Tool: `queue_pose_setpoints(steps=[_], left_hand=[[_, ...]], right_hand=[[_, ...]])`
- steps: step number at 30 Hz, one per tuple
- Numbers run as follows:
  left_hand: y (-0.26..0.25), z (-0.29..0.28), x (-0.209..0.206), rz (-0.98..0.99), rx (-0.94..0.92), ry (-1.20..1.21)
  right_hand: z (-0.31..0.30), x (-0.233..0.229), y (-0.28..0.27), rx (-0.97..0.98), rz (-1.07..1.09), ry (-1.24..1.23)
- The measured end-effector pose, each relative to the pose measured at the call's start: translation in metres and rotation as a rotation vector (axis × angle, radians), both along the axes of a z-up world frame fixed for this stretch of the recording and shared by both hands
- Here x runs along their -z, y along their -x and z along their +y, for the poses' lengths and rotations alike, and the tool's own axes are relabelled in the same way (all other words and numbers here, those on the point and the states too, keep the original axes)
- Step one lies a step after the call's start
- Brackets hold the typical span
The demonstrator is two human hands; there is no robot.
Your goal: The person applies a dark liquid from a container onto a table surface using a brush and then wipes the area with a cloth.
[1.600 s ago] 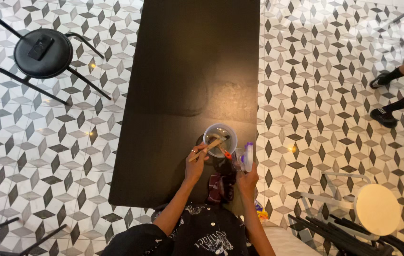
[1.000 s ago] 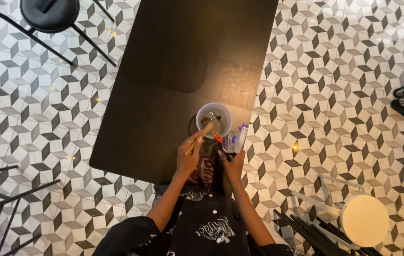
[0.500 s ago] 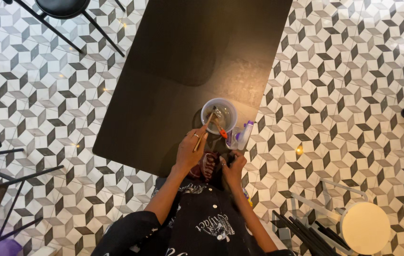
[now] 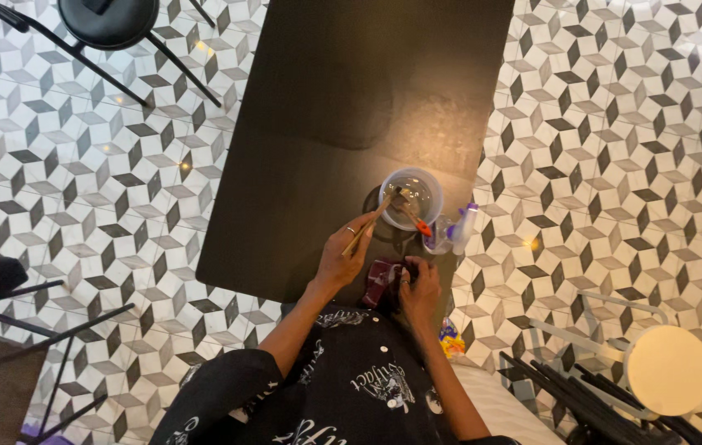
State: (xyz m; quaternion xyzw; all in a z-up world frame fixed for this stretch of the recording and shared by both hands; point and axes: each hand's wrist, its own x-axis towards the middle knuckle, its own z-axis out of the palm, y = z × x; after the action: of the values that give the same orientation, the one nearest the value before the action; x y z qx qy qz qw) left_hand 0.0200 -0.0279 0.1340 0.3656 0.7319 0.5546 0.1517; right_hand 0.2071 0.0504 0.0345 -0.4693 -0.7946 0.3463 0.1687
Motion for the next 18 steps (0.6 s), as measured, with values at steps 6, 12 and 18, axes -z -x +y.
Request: queue_pose_setpoints(steps=[6,12,18], left_hand=[[0.025,-0.024,0.001,-0.098,-0.008,0.014],[0.053,-0.033,0.01,0.064,-0.097,0.043],[0.073,-0.025,0.026,0.162,-0.053,0.077]], right_hand=[[-0.031,0.002,0.033,-0.288,-0.291,0.042],[-0.057,0.047,0.039,-0.311,-0.454,0.029],[-0.078,0.049,0.05,-0.103,-0.371,-0.265]])
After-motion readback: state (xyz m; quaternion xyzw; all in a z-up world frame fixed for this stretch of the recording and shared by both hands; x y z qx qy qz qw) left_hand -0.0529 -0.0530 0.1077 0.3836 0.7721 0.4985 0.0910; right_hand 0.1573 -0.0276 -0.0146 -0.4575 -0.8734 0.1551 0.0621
